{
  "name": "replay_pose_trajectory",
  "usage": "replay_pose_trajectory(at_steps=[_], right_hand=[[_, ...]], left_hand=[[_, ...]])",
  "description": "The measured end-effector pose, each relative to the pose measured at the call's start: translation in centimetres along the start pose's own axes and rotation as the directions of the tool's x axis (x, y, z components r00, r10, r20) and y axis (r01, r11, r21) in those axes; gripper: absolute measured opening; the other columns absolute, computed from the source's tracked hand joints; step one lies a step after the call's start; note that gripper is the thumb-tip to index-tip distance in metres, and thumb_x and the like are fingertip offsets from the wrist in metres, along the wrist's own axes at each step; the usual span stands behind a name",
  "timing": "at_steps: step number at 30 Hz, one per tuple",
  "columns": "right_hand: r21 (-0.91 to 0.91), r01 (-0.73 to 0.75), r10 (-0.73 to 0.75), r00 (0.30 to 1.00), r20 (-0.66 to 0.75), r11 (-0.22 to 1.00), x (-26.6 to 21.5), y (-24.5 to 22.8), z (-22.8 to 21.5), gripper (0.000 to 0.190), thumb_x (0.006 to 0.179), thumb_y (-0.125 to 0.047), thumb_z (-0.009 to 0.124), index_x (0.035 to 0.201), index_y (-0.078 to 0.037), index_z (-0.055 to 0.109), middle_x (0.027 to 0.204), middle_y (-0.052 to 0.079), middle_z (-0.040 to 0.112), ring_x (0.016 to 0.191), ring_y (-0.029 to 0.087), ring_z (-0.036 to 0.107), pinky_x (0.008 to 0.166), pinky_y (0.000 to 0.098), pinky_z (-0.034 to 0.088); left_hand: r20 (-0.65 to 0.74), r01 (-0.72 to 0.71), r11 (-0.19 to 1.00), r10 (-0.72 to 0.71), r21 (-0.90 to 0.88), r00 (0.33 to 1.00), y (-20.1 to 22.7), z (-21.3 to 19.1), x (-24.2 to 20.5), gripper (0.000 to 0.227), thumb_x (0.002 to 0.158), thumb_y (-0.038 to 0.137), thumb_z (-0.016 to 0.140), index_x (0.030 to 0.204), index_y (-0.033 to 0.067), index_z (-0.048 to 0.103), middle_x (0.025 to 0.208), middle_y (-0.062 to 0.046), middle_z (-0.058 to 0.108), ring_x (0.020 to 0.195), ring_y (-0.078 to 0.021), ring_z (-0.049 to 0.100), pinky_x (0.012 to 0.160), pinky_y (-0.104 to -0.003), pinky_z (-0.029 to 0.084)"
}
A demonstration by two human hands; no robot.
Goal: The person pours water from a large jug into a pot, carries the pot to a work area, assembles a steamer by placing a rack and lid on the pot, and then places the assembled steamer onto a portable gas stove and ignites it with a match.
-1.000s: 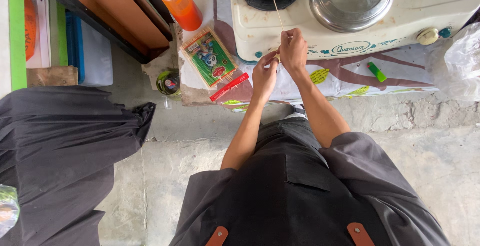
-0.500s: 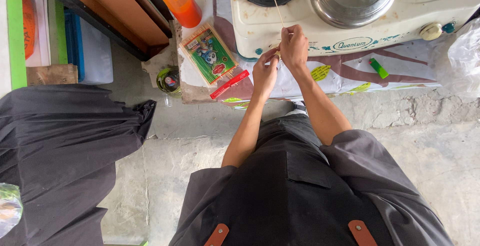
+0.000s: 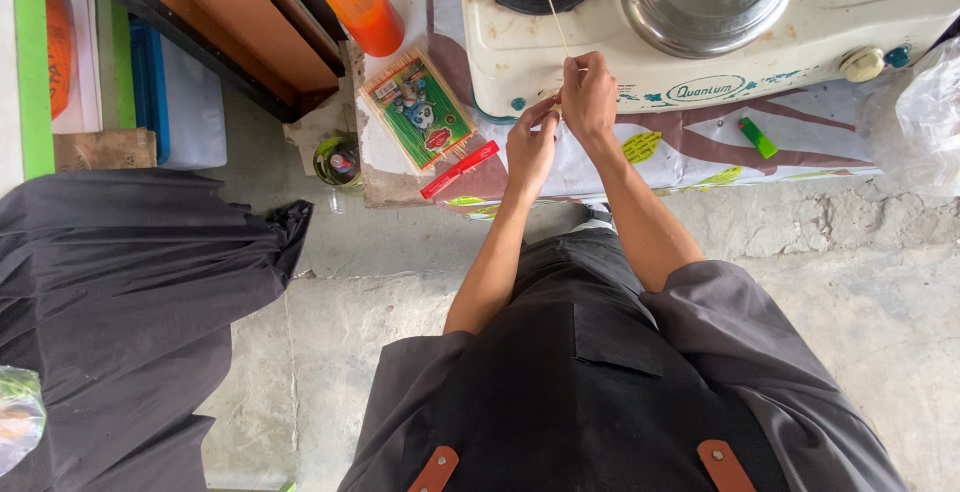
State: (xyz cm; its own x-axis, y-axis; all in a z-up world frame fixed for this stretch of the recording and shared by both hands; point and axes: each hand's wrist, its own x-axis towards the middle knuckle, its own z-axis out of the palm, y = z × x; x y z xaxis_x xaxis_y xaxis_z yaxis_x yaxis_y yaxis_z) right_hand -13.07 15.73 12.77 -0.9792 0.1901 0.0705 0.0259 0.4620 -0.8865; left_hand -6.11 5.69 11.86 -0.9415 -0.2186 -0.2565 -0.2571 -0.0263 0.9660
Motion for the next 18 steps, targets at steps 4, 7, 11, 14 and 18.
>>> replay_pose_trajectory(at_steps=[4, 7, 11, 14, 18], right_hand=[[-0.011, -0.020, 0.020, 1.000, 0.001, 1.000, 0.0, -0.2, 0.0, 0.024, 0.104, -0.023, 0.059, 0.099, 0.000, 0.060, 0.062, 0.009, 0.070, 0.058, 0.022, 0.072, 0.060, 0.0352, 0.053], [-0.026, -0.013, 0.012, 1.000, -0.010, 1.000, 0.1, -0.2, 0.1, 0.024, 0.104, -0.024, 0.060, 0.098, 0.000, 0.061, 0.061, 0.008, 0.070, 0.058, 0.022, 0.072, 0.061, 0.0353, 0.053], [-0.022, -0.016, 0.016, 1.000, -0.004, 1.000, 0.1, -0.1, 0.1, 0.024, 0.104, -0.024, 0.059, 0.099, 0.000, 0.060, 0.062, 0.009, 0.070, 0.059, 0.022, 0.072, 0.061, 0.0355, 0.054], [-0.011, -0.025, 0.025, 1.000, -0.002, 1.000, -0.1, -0.1, 0.1, 0.024, 0.104, -0.024, 0.059, 0.099, 0.000, 0.060, 0.062, 0.009, 0.070, 0.059, 0.022, 0.072, 0.061, 0.0355, 0.054], [-0.006, -0.023, 0.023, 1.000, -0.001, 1.000, -0.6, -0.1, -0.5, 0.024, 0.104, -0.023, 0.059, 0.099, 0.000, 0.059, 0.064, 0.010, 0.071, 0.059, 0.022, 0.072, 0.061, 0.0357, 0.054]], left_hand=[[-0.007, 0.015, 0.999, -0.015, 0.031, 1.000, 0.3, 0.0, -0.1, 0.036, 0.096, 0.024, 0.063, 0.127, 0.0092, 0.071, 0.109, -0.005, 0.077, 0.076, -0.0115, 0.064, 0.073, -0.027, 0.054], [-0.004, 0.015, 0.999, -0.015, 0.031, 1.000, 0.4, -0.1, -0.1, 0.036, 0.096, 0.024, 0.063, 0.127, 0.0095, 0.071, 0.109, -0.005, 0.077, 0.076, -0.0113, 0.064, 0.073, -0.027, 0.054], [0.005, 0.008, 1.000, -0.008, 0.014, 1.000, 0.3, -0.2, -0.1, 0.035, 0.097, 0.024, 0.063, 0.128, 0.0092, 0.071, 0.111, -0.005, 0.077, 0.077, -0.0113, 0.063, 0.073, -0.028, 0.054], [0.017, -0.001, 1.000, 0.001, 0.006, 1.000, -0.1, -0.2, 0.0, 0.035, 0.097, 0.023, 0.063, 0.128, 0.0085, 0.071, 0.112, -0.005, 0.077, 0.078, -0.0112, 0.064, 0.074, -0.028, 0.055], [0.018, -0.013, 1.000, 0.013, 0.000, 1.000, -0.7, 0.0, 0.3, 0.035, 0.097, 0.023, 0.064, 0.128, 0.0077, 0.070, 0.113, -0.006, 0.077, 0.080, -0.0120, 0.066, 0.074, -0.028, 0.056]])
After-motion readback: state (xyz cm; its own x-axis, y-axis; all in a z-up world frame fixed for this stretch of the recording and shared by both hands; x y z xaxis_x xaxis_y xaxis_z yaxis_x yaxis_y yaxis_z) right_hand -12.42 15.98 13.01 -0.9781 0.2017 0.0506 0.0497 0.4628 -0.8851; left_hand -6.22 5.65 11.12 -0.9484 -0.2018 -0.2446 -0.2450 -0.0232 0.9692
